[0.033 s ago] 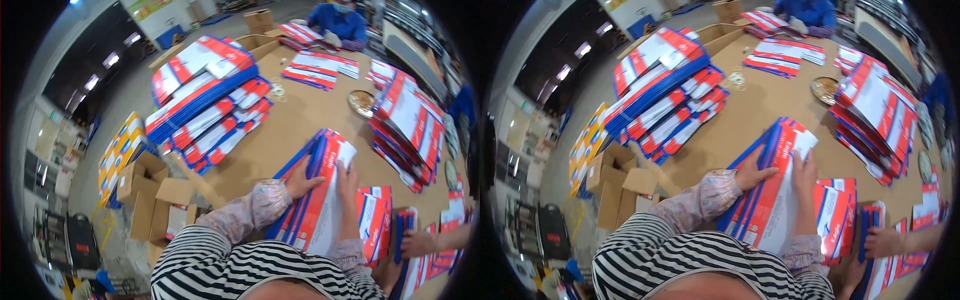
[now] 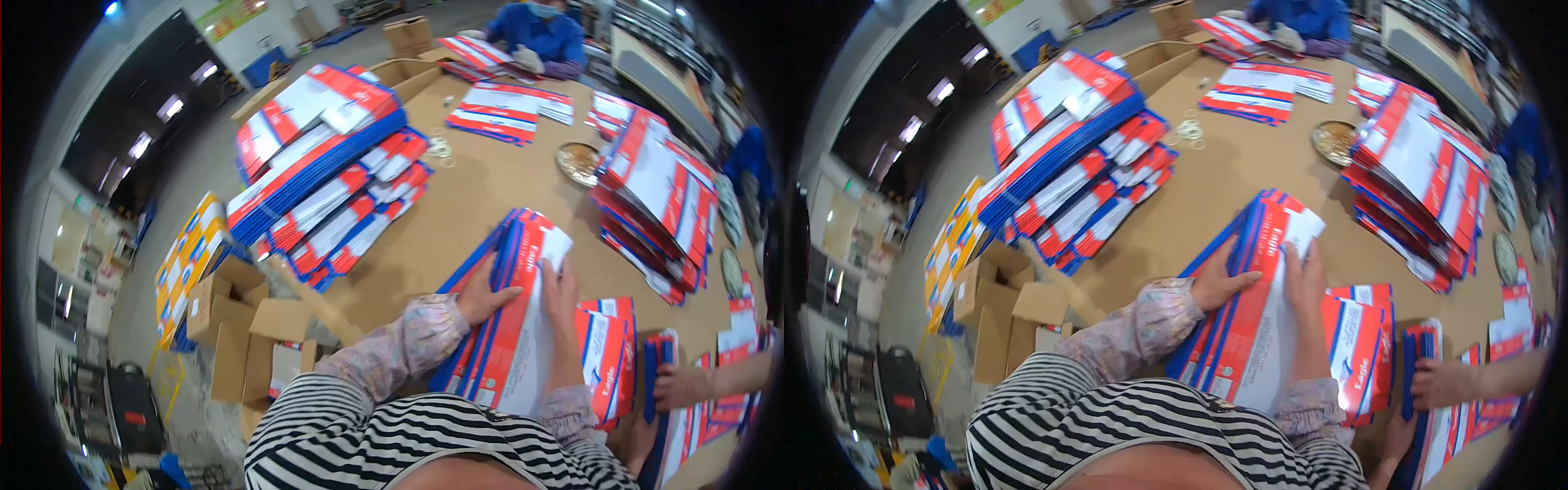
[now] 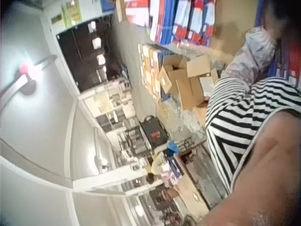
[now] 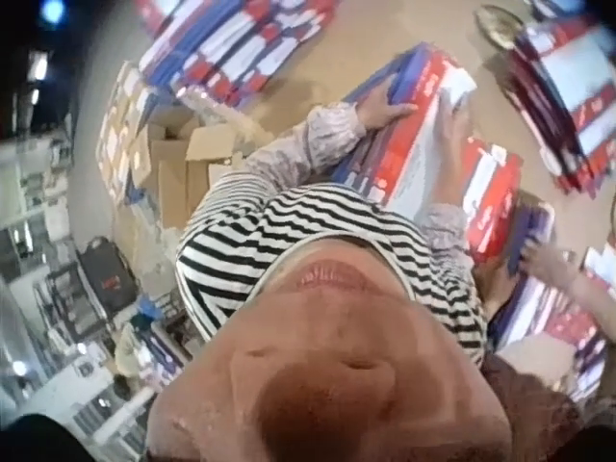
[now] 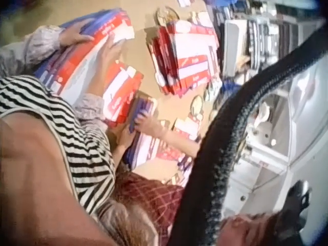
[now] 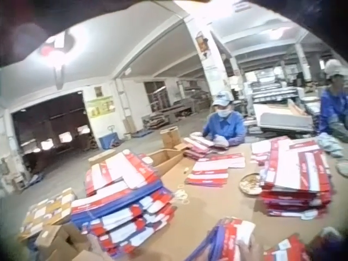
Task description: Sorting, folding, and bundling red, white, and blue paper products labeled Eagle.
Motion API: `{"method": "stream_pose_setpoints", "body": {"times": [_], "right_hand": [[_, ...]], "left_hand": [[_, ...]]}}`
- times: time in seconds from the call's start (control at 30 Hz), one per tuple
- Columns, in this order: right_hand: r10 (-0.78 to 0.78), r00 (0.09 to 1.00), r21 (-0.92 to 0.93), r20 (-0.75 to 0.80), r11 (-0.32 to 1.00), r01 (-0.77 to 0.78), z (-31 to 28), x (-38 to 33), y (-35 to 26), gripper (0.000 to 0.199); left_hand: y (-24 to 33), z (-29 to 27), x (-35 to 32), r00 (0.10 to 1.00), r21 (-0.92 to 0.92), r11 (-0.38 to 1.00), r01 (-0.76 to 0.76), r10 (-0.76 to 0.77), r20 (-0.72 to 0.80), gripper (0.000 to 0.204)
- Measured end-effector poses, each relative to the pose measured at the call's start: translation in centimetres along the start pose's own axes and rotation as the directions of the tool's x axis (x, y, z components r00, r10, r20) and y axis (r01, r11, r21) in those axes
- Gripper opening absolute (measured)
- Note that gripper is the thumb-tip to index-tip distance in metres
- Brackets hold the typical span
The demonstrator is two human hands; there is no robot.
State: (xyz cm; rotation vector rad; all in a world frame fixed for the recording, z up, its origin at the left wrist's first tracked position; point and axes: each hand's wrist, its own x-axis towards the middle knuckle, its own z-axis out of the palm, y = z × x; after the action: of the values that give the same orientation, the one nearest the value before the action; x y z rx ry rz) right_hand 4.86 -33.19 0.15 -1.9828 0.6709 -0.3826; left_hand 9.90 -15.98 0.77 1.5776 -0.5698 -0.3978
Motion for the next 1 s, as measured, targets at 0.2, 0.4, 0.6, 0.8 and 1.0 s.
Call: {"method": "stream_pose_setpoints", "body": {"times": [0.2,0.4,0.6,0.8,1.0], "right_hand": [[0.016,0.997,-0.045,-0.081,0.999,-0.02,-0.5,-0.6,-0.6,0.066],[-0.008,0.998,-0.025,-0.061,1.0,0.006,-1.1,-1.2,-1.1,0.063],[-0.036,0.996,-0.069,-0.079,0.997,0.031,-0.5,-1.2,-0.8,0.061],[-0.053,0.997,-0.05,-0.049,0.997,0.05,-0.8,-1.0,-0.5,0.059],[-0.076,0.992,-0.067,-0.101,0.995,0.069,-0.4,-1.0,-0.5,0.053]], "left_hand": [[-0.6,-0.1,0.5,0.999,0.085,0.996,-0.006,0.003,0.035,0.084],[0.6,0.3,0.0,0.999,0.059,0.998,0.023,-0.025,0.044,0.078],[1.3,0.0,-0.2,0.998,0.027,1.0,0.012,-0.013,0.058,0.071],[1.0,0.0,-0.1,0.996,-0.026,1.0,0.008,-0.005,0.088,0.07],[0.5,0.0,0.2,0.996,-0.015,1.0,-0.018,0.019,0.088,0.069]]}}
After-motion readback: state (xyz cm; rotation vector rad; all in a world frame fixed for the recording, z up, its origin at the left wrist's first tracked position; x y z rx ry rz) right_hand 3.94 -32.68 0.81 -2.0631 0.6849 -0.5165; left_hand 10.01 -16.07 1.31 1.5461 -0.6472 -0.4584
